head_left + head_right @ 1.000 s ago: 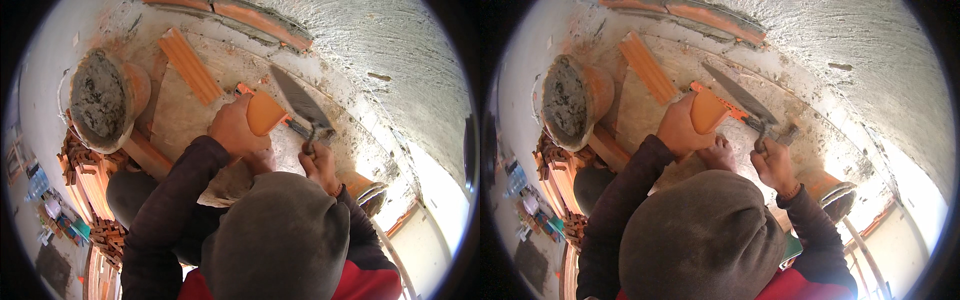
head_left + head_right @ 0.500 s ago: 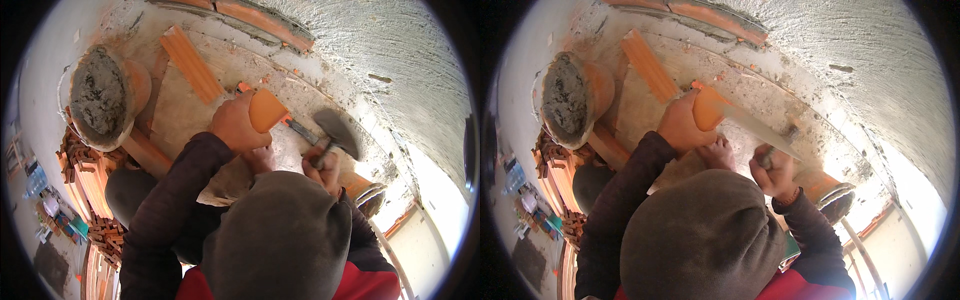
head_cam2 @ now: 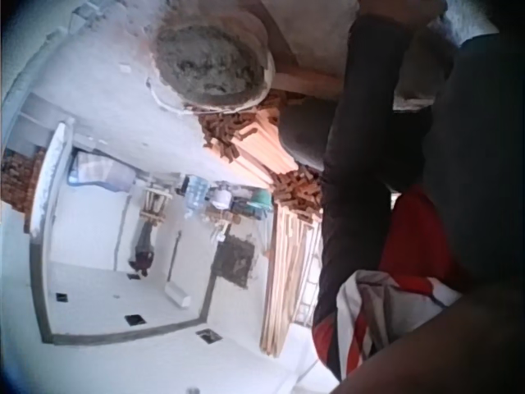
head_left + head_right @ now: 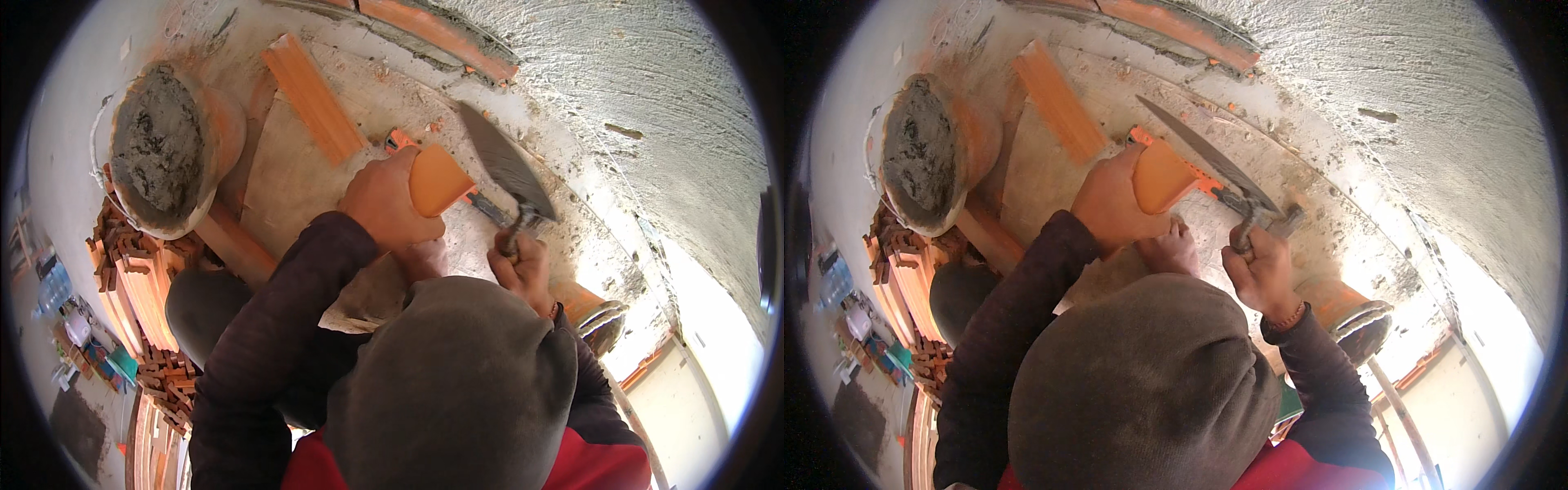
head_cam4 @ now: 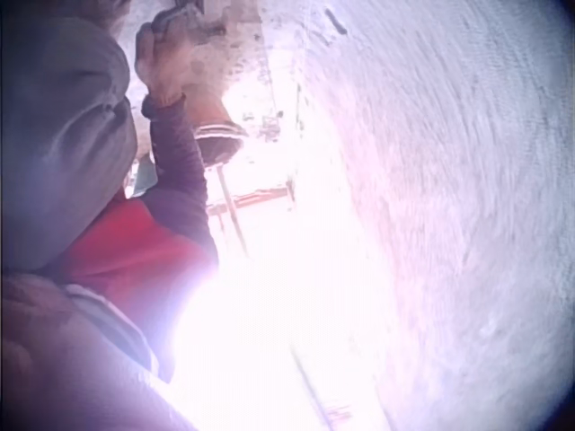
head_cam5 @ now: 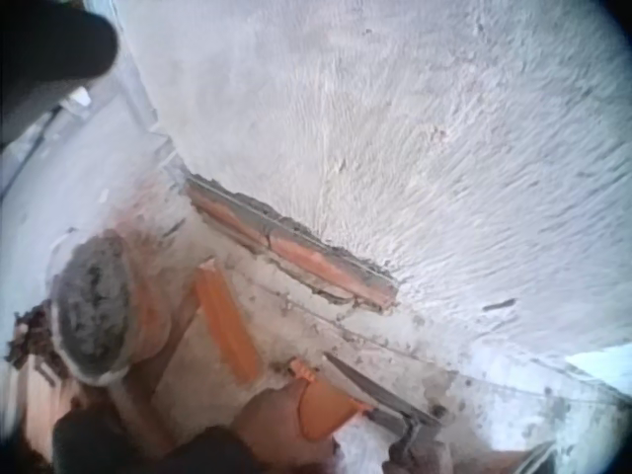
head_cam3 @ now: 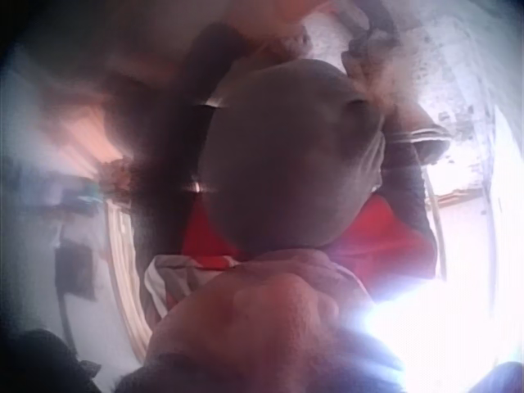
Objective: The person applies mortar to a wall using a trowel and presses terracotta tiles into the mortar, then picks up additional tiles from a stack.
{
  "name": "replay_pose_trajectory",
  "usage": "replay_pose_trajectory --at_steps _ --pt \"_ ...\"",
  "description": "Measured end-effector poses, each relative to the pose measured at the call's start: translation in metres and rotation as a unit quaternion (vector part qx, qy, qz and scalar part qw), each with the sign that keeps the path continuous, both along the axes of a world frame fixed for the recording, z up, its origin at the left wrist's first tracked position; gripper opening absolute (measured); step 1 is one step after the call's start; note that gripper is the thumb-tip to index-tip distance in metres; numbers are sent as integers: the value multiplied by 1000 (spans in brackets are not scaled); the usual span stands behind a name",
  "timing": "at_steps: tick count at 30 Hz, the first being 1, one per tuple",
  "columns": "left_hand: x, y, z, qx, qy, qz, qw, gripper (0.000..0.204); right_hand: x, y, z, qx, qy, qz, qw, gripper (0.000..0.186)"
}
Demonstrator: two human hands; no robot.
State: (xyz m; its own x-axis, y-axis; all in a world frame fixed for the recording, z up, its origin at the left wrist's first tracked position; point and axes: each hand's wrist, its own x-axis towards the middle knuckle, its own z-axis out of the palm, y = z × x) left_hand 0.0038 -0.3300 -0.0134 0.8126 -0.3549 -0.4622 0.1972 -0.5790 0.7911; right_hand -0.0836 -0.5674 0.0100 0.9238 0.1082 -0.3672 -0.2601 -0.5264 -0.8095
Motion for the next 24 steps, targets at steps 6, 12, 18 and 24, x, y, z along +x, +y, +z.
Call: replay_pose_trajectory --at_steps 6,12,18,24 --pt "-1 -1 0 29 8 -27 999 66 4 7 -4 -21 5 31 999 10" --pt "-1 -4 2 62 -34 -35 997 63 -6 2 0 81 -21 -32 996 11" --pt "-7 -3 0 31 -40 -29 998 67 0 7 -11 -37 58 -13 998 8" --pt "-1 -2 -2 35 -80 -21 996 70 8 10 -1 -12 -38 65 997 10"
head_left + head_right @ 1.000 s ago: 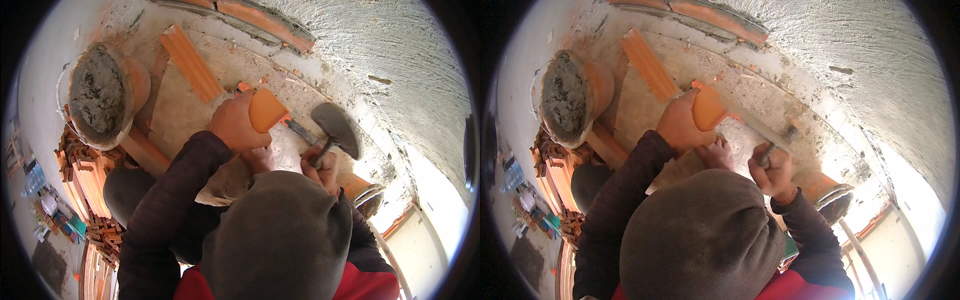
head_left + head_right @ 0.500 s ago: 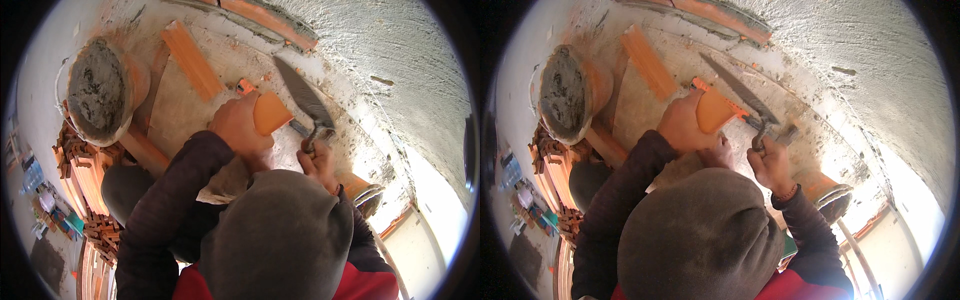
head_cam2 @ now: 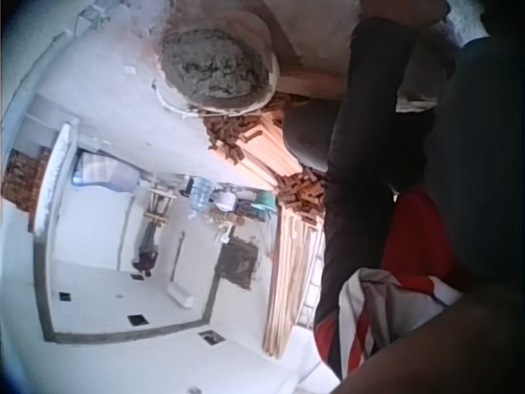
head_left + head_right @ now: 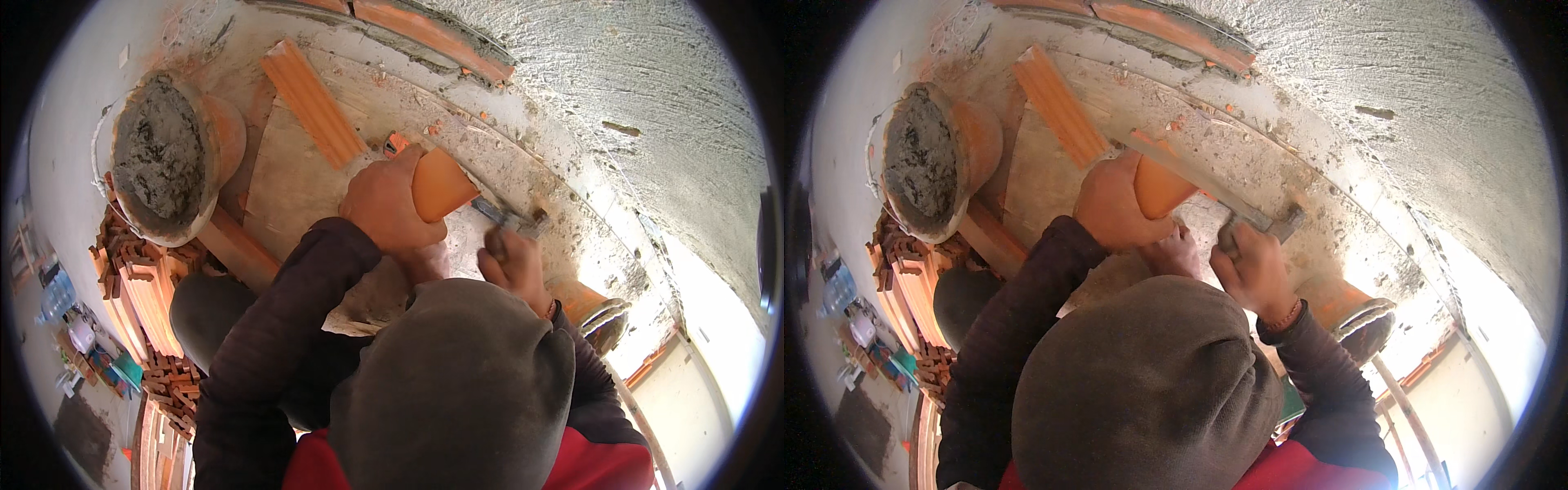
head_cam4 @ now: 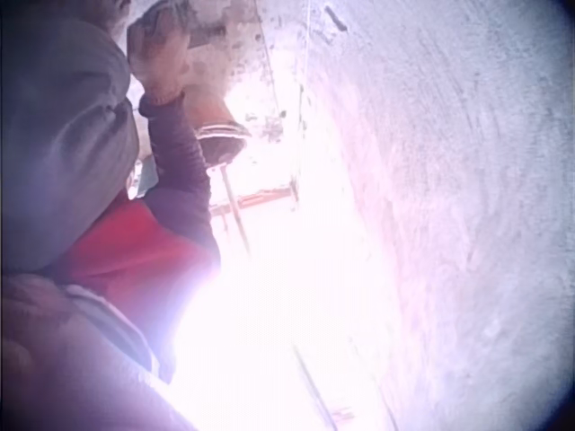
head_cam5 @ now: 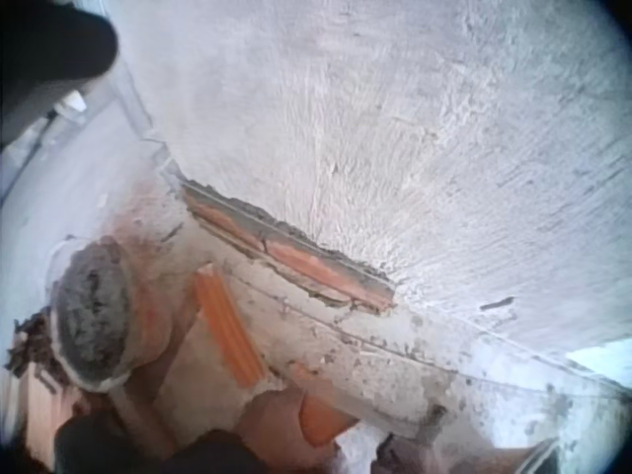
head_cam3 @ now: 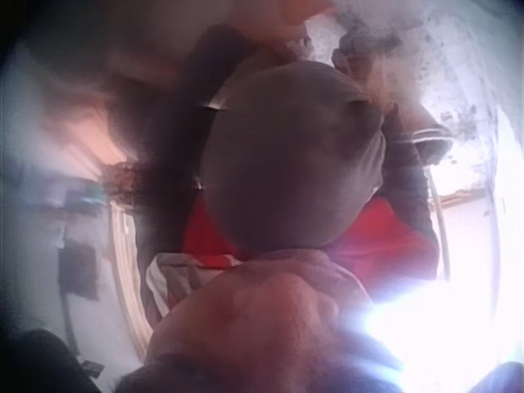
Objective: The person applies mortar to a wall using a trowel and presses terracotta tiles into the mortar, then picks up additional tiles from a stack.
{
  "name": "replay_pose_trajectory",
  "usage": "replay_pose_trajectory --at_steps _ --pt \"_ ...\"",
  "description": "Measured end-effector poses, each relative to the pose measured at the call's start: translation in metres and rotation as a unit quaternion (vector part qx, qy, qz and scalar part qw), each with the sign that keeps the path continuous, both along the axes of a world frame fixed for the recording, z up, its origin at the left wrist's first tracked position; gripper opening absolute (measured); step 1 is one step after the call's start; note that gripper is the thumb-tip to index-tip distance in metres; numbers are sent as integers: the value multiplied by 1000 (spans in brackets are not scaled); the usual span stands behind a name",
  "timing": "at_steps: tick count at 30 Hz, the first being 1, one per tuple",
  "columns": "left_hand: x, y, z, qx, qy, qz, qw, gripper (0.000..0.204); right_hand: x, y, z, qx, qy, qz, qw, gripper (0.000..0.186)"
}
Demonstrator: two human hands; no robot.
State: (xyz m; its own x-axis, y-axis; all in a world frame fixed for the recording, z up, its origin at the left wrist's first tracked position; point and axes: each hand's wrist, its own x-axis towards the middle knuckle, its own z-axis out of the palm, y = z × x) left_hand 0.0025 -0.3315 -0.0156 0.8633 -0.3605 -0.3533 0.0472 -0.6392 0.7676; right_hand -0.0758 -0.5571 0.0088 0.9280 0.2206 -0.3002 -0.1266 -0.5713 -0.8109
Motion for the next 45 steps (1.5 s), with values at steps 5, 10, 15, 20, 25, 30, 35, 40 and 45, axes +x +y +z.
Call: replay_pose_trajectory --at_steps 5,10,15,20,25,30,35,40,45 --pt "-8 8 -4 -134 -38 41 989 66 -2 -10 -22 -60 79 -97 990 17" --pt "3 31 -10 -303 53 137 942 55 6 -17 -38 44 246 -198 948 14" --pt "12 30 24 -382 156 349 841 39 4 -33 -66 66 265 -180 945 16" --pt "17 32 40 -316 101 424 843 42 -13 -20 -77 74 271 -192 940 24" --pt "18 51 40 -352 102 441 819 38 -15 -21 -71 -154 157 -39 975 34" --pt "20 85 51 -240 52 398 884 35 18 -17 -15 -263 98 112 953 32" --pt "24 92 86 -266 107 389 876 38 88 59 27 11 10 88 996 32" --pt "15 94 89 -208 85 325 919 41 116 139 28 359 167 28 918 38" --pt "12 108 108 -125 122 323 930 41 111 169 14 472 240 -44 847 36"
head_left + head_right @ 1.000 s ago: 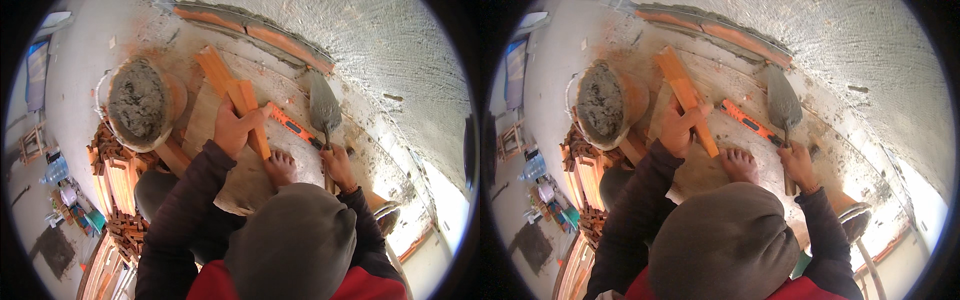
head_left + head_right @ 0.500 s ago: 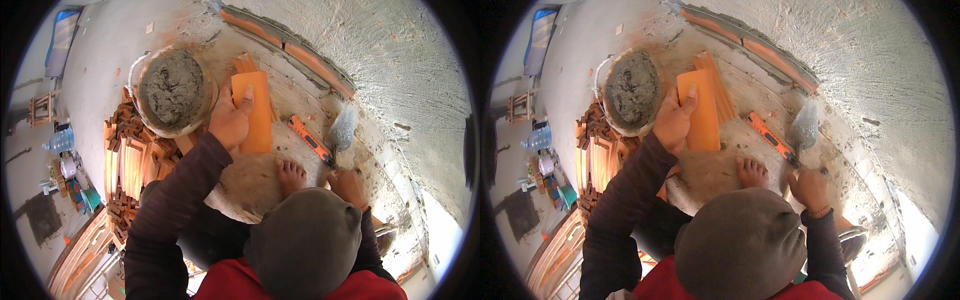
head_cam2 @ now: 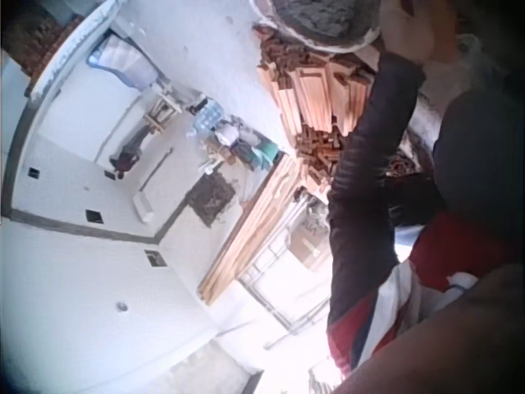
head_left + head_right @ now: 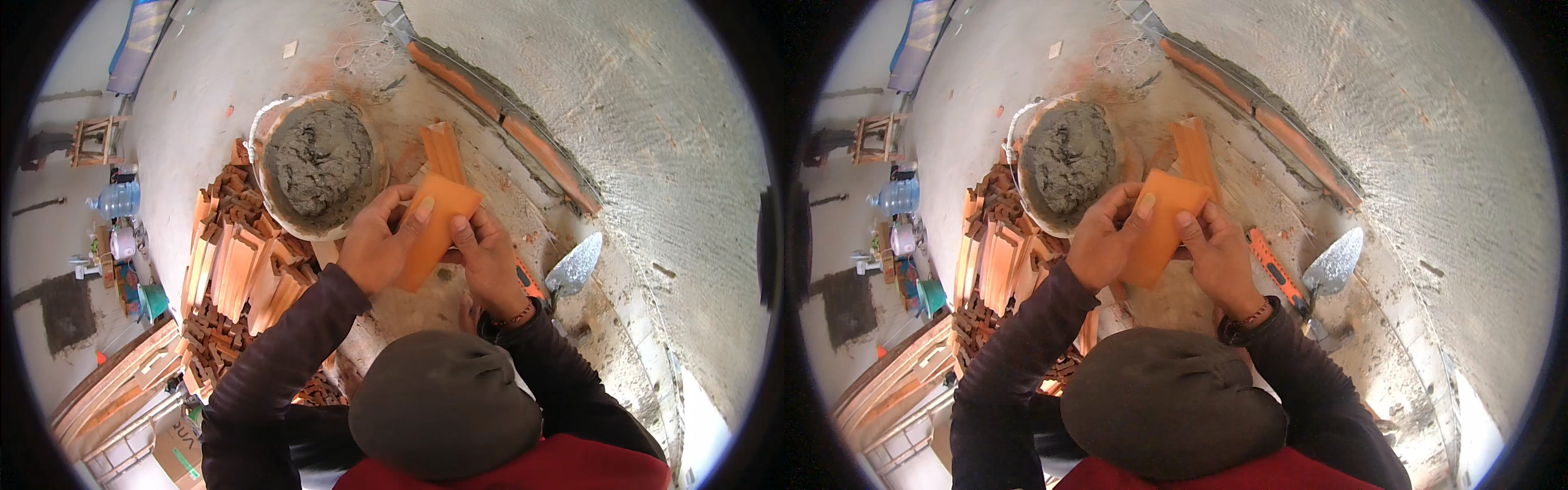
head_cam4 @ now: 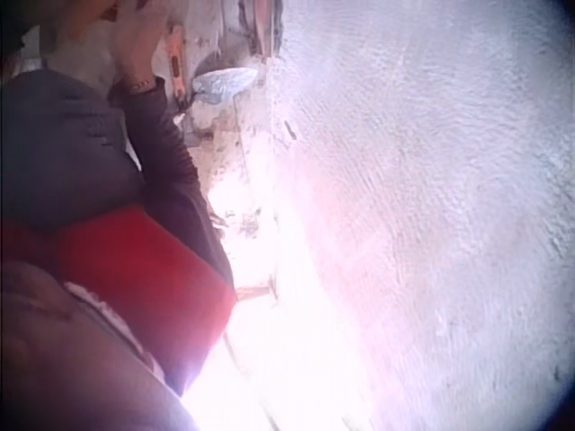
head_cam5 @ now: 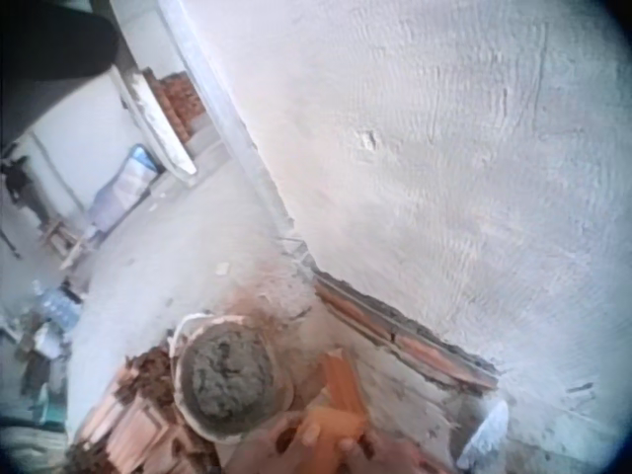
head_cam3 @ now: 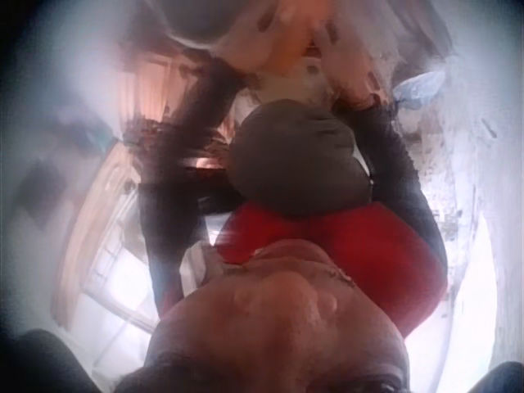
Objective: The person applies mortar to a wall using a trowel and presses terracotta tiles into the mortar, then picks up additional tiles from a stack.
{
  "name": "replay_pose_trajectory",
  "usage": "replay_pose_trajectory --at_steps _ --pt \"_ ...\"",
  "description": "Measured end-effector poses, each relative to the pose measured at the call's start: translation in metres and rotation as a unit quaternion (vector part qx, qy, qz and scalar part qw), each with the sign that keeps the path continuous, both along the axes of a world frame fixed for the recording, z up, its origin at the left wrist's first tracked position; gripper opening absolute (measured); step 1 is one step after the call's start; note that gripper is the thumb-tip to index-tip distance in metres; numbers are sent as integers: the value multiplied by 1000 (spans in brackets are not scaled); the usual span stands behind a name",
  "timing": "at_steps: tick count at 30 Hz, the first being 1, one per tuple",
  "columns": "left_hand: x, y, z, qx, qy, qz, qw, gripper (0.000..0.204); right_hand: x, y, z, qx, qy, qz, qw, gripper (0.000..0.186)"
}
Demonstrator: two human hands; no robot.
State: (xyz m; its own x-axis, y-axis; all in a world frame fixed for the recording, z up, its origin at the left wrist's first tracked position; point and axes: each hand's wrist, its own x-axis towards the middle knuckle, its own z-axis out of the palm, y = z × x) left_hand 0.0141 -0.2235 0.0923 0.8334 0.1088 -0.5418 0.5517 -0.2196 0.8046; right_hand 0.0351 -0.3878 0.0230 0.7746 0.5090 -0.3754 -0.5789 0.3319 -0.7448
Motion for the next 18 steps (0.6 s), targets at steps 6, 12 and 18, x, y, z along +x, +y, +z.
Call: replay_pose_trajectory --at_steps 6,12,18 --pt "-10 13 -1 288 -127 56 948 51 12 17 -17 158 112 -132 972 32" --pt "21 -19 8 -157 107 300 935 55 27 12 -19 231 25 -175 957 31" --pt "73 -27 -29 -263 43 350 898 46 35 11 -25 -4 -142 -130 981 37"
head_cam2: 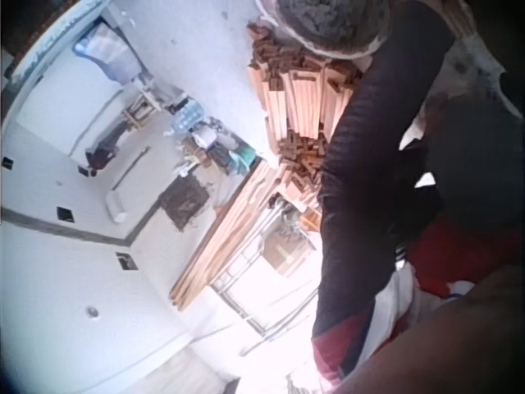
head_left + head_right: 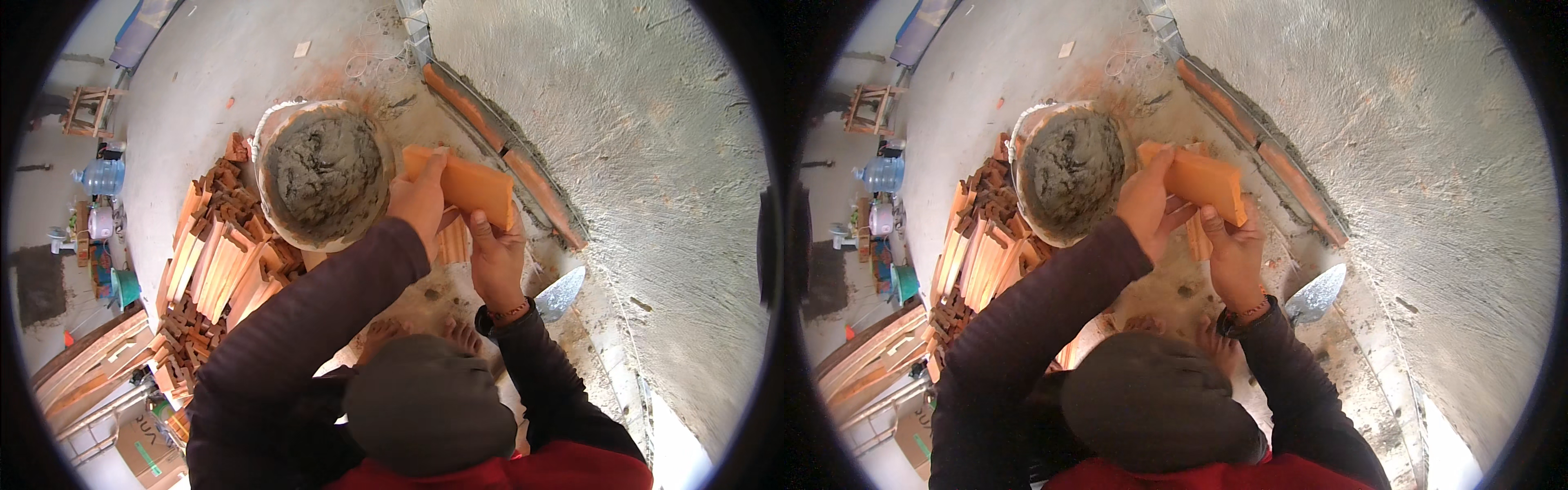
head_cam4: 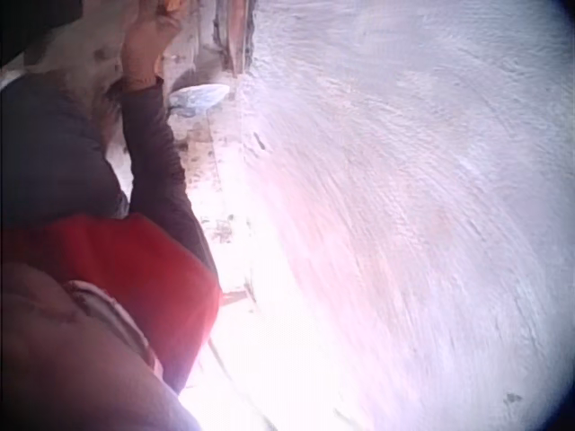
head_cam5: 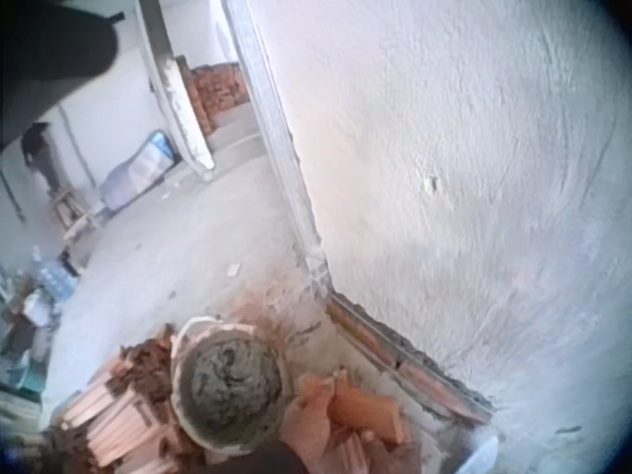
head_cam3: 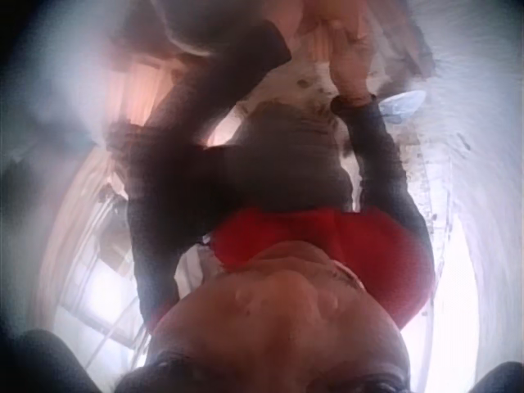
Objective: The person applies mortar to a wall using a trowel and presses terracotta tiles into the mortar, then picks up additional tiles from a stack.
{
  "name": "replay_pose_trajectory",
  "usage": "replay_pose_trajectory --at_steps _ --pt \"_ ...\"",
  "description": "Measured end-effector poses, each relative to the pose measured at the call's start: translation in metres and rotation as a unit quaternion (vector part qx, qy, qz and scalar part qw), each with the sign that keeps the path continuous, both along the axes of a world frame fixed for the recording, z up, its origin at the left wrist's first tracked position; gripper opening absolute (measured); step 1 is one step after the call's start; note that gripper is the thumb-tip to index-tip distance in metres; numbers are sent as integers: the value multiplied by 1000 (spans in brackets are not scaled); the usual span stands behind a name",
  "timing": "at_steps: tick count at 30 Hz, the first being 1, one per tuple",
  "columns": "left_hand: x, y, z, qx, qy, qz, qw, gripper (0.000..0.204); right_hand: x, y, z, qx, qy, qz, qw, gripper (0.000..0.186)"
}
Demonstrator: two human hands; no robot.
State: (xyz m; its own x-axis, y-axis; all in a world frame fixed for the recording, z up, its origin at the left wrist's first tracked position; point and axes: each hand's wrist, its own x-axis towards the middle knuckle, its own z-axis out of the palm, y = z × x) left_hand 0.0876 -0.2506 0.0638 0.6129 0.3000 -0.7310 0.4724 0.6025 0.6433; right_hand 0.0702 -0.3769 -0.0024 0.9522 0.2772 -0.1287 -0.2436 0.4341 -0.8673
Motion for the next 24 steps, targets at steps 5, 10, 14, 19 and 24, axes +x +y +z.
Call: replay_pose_trajectory --at_steps 5,10,14,19,24 --pt "48 11 -61 -15 -136 69 988 39 15 -38 10 -276 -42 0 960 35" --pt "108 39 -128 -2 -284 189 940 46 -15 -115 93 -318 30 64 945 26" --pt "150 33 -136 41 -265 174 947 59 -44 -159 197 -453 -39 1 891 27" --pt "186 42 -159 115 -147 212 959 72 -74 -136 284 -546 -185 15 817 49" --pt "196 45 -162 142 -197 165 956 76 -89 -97 283 -424 -212 156 866 46"
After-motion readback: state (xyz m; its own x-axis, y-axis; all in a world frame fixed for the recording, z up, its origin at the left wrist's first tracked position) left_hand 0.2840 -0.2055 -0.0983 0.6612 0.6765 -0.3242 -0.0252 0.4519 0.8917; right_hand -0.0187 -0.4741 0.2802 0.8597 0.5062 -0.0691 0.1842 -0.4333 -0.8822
